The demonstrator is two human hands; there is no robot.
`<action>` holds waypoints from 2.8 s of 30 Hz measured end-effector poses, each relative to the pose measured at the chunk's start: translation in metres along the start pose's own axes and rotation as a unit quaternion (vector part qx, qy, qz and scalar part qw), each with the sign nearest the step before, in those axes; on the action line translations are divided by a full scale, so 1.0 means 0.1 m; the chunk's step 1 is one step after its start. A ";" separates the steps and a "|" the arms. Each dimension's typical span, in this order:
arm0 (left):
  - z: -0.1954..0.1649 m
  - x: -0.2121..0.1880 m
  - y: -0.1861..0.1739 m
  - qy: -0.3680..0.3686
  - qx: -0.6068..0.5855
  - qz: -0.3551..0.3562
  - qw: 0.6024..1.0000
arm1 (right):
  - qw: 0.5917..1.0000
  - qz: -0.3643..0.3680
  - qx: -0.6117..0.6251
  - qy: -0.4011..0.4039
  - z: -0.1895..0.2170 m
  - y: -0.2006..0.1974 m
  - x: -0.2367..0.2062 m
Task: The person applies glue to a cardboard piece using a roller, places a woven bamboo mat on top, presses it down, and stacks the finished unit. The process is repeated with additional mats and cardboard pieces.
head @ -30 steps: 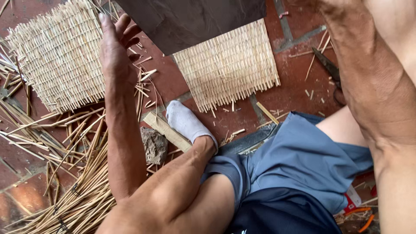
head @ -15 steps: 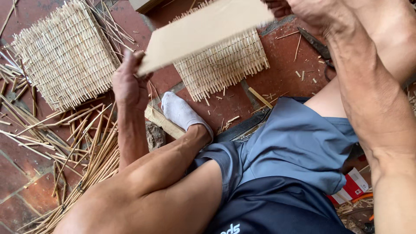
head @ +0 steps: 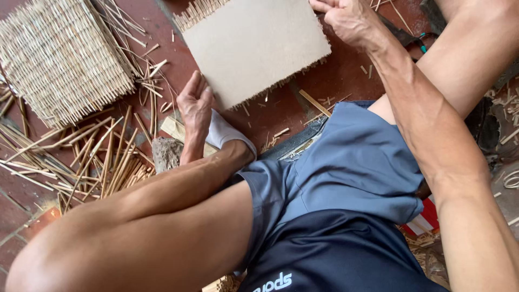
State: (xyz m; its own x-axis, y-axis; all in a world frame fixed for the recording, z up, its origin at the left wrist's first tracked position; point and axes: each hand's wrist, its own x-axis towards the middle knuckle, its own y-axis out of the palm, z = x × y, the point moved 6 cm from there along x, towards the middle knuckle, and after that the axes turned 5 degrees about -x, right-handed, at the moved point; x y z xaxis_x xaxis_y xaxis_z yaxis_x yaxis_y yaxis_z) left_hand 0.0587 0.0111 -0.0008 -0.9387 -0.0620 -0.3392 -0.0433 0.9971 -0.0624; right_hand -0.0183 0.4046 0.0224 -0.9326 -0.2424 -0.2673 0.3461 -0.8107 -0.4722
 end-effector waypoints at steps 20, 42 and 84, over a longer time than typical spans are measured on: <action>-0.01 0.01 0.06 0.046 0.165 -0.044 0.984 | 0.998 0.032 0.046 0.003 -0.10 0.36 0.18; 0.34 0.18 -0.01 0.185 0.377 -0.056 0.906 | 0.996 0.016 -0.054 0.075 0.01 0.33 0.18; -0.03 0.07 0.04 0.182 0.457 -0.083 0.867 | 0.965 -0.019 0.094 0.244 -0.30 0.27 0.70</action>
State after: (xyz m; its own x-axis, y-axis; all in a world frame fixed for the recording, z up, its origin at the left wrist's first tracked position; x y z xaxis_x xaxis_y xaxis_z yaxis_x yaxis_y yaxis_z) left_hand 0.0510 0.0149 -0.0002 -0.9985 -0.0171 0.0526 -0.0539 0.5140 -0.8561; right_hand -0.0706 0.3816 -0.0346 -0.7694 0.0318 -0.6380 0.2451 -0.9076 -0.3408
